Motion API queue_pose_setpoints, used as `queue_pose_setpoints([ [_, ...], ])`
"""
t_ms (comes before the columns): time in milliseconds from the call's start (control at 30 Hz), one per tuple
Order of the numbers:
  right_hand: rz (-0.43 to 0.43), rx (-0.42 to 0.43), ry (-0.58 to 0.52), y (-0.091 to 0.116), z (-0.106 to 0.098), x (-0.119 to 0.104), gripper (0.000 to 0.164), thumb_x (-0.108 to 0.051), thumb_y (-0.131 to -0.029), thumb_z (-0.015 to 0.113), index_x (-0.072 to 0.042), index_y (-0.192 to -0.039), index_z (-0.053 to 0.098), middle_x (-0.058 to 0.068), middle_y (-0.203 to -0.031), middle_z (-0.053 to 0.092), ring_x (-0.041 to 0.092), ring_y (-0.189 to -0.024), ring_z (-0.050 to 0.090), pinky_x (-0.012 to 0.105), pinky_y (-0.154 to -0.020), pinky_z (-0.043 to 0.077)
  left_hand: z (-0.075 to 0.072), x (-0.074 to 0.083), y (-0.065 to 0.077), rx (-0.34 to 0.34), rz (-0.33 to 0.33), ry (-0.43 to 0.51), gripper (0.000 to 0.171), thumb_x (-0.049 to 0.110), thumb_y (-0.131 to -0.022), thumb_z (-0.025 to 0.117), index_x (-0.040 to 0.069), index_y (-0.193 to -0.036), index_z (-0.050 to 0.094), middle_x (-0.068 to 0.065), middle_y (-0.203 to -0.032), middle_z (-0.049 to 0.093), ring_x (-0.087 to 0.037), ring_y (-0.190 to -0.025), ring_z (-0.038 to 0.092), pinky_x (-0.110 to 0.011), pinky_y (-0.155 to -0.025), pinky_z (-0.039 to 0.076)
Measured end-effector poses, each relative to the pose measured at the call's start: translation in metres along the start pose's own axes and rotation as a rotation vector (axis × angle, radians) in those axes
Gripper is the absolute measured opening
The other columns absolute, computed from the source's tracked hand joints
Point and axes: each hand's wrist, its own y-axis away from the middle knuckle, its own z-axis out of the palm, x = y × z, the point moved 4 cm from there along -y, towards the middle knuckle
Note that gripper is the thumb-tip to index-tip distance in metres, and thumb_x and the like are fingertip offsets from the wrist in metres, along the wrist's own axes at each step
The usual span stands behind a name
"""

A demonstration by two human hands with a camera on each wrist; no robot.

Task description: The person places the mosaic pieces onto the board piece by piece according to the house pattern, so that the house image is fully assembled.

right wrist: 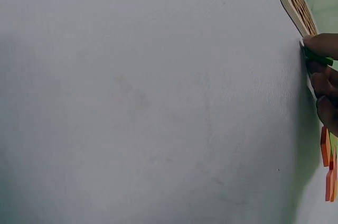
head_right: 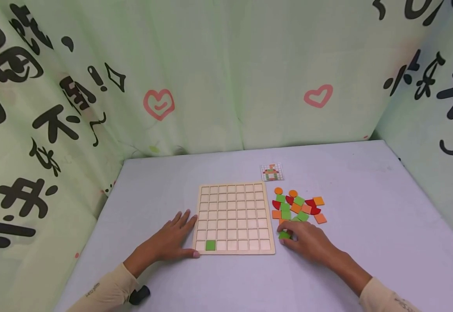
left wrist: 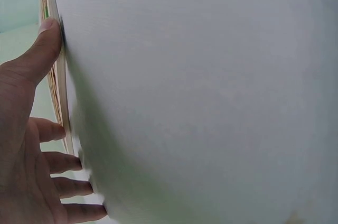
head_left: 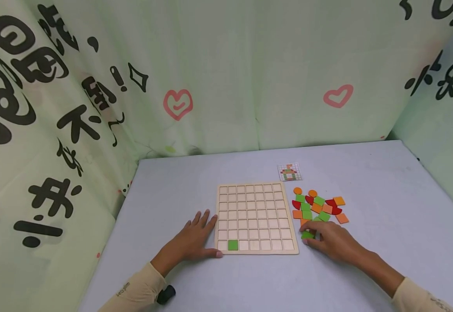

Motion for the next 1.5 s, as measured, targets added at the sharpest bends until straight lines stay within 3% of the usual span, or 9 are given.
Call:
queue_pose_setpoints([
  [233, 0.025, -0.089, -0.053, 0.000, -0.002, 0.003, 0.041, -0.033, -0.080, 0.085, -0.017, -0.115, 0.074, -0.014, -0.085, 0.061, 0.007, -0.080, 0.052, 0.019, -0.061, 0.047, 0.000, 0.001, 0.000, 0.000, -0.005, 0.002, 0.109, 0.076, -0.080, 0.064, 0.013, -0.160, 0.025, -0.019, -0.166, 0.020, -0.044, -0.153, 0.019, -0.062, -0.115, 0.030],
  [433, 0.009, -0.177, -0.127, 0.001, -0.006, 0.006, 0.046, -0.024, -0.083, 0.082, -0.012, -0.125, 0.070, -0.009, -0.089, 0.060, 0.007, -0.076, 0.050, 0.019, -0.060, 0.045, -0.001, 0.001, 0.000, -0.010, -0.015, -0.002, 0.110, 0.076, -0.079, 0.065, 0.013, -0.160, 0.025, -0.018, -0.166, 0.020, -0.043, -0.153, 0.018, -0.062, -0.115, 0.030],
  [1000, -0.058, -0.128, -0.203, -0.003, -0.012, 0.003, 0.031, -0.016, -0.088, 0.076, -0.016, -0.118, 0.070, -0.006, -0.090, 0.059, 0.005, -0.063, 0.050, 0.020, -0.055, 0.043, 0.002, -0.001, -0.002, -0.004, -0.009, -0.008, 0.110, 0.076, -0.079, 0.064, 0.014, -0.160, 0.024, -0.018, -0.167, 0.020, -0.043, -0.153, 0.018, -0.063, -0.115, 0.031],
  [1133, -0.046, -0.120, -0.245, -0.007, -0.012, -0.003, 0.033, -0.017, -0.088, 0.077, -0.013, -0.119, 0.069, -0.003, -0.094, 0.061, 0.006, -0.061, 0.050, 0.020, -0.054, 0.043, 0.002, -0.001, -0.001, -0.004, -0.012, -0.003, 0.109, 0.076, -0.079, 0.065, 0.014, -0.160, 0.024, -0.018, -0.167, 0.020, -0.043, -0.153, 0.018, -0.063, -0.115, 0.031],
  [1367, -0.044, -0.143, -0.332, -0.020, -0.007, -0.015, 0.038, -0.015, -0.090, 0.075, -0.005, -0.125, 0.067, 0.003, -0.098, 0.065, 0.010, -0.073, 0.060, 0.022, -0.061, 0.053, 0.002, -0.001, -0.001, -0.011, -0.028, -0.001, 0.111, 0.076, -0.078, 0.066, 0.015, -0.161, 0.023, -0.017, -0.167, 0.018, -0.042, -0.154, 0.016, -0.063, -0.115, 0.030],
  [1500, -0.068, -0.165, -0.352, -0.027, -0.002, -0.024, 0.038, -0.014, -0.090, 0.075, -0.004, -0.126, 0.067, 0.002, -0.097, 0.066, 0.009, -0.064, 0.060, 0.021, -0.060, 0.051, 0.003, -0.001, -0.002, -0.010, -0.030, 0.007, 0.111, 0.076, -0.078, 0.066, 0.015, -0.161, 0.024, -0.017, -0.167, 0.018, -0.043, -0.153, 0.016, -0.064, -0.114, 0.030],
])
